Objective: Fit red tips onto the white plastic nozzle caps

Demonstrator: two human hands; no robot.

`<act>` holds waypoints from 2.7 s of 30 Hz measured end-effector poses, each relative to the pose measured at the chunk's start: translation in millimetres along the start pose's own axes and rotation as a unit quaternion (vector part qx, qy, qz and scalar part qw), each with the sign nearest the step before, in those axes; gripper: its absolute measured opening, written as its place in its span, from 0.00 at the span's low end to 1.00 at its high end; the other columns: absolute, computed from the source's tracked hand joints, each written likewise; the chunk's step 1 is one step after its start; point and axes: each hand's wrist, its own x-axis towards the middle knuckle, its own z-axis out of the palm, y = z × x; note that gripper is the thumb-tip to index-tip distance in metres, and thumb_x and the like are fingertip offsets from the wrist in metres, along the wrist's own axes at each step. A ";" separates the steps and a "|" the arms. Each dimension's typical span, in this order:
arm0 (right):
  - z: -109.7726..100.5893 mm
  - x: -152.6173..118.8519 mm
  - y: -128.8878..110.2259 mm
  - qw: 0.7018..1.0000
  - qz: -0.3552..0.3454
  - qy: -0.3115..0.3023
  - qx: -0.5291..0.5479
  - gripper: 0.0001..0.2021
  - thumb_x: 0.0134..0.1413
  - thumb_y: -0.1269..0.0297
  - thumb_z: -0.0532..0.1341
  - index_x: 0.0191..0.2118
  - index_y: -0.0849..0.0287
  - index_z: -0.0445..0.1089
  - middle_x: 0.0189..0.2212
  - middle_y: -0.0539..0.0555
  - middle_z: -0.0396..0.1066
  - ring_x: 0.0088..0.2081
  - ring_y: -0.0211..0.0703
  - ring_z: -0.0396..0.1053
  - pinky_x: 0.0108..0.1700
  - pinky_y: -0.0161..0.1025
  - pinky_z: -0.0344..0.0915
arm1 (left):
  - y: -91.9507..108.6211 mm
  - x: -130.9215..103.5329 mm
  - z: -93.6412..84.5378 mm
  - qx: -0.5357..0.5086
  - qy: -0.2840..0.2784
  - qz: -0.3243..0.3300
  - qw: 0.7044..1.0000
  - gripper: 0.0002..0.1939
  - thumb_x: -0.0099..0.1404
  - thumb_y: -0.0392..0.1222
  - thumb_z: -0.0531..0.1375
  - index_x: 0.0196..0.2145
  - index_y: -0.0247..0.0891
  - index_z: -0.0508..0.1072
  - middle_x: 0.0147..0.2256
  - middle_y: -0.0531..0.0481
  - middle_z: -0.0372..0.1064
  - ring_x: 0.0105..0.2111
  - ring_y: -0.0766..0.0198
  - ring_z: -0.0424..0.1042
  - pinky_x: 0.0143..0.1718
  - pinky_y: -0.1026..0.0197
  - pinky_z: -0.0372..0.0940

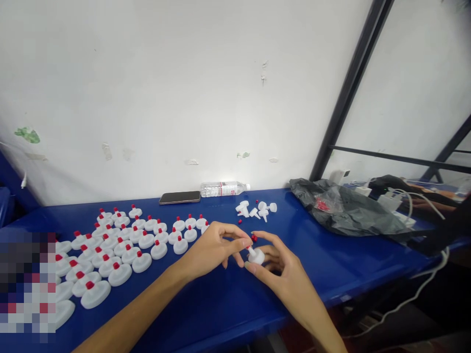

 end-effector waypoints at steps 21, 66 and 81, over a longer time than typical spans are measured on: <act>-3.8 -5.4 -6.3 0.998 -0.001 -0.058 -0.010 0.09 0.61 0.58 0.69 0.41 0.56 0.72 0.36 0.51 0.81 0.38 0.45 0.77 0.41 0.36 0.67 | -4.6 -4.9 2.9 0.184 0.002 0.067 0.981 0.12 0.72 0.39 0.57 0.34 0.35 0.79 0.27 0.51 0.75 0.23 0.67 0.75 0.25 0.68 0.66; -2.3 -3.6 -0.1 0.998 -0.034 -0.006 -0.049 0.14 0.68 0.51 0.61 0.49 0.53 0.73 0.39 0.54 0.81 0.39 0.47 0.78 0.44 0.42 0.71 | -5.8 4.7 -35.0 0.540 0.198 -0.058 0.816 0.11 0.70 0.44 0.55 0.32 0.41 0.74 0.36 0.43 0.79 0.36 0.51 0.77 0.31 0.57 0.59; -1.7 -4.4 -6.8 0.998 -0.044 -0.014 -0.052 0.10 0.68 0.54 0.61 0.47 0.53 0.73 0.35 0.51 0.80 0.36 0.44 0.78 0.42 0.39 0.71 | -1.6 17.5 -19.8 0.591 0.219 0.009 0.777 0.14 0.75 0.39 0.48 0.44 0.39 0.74 0.41 0.43 0.75 0.41 0.51 0.76 0.36 0.56 0.64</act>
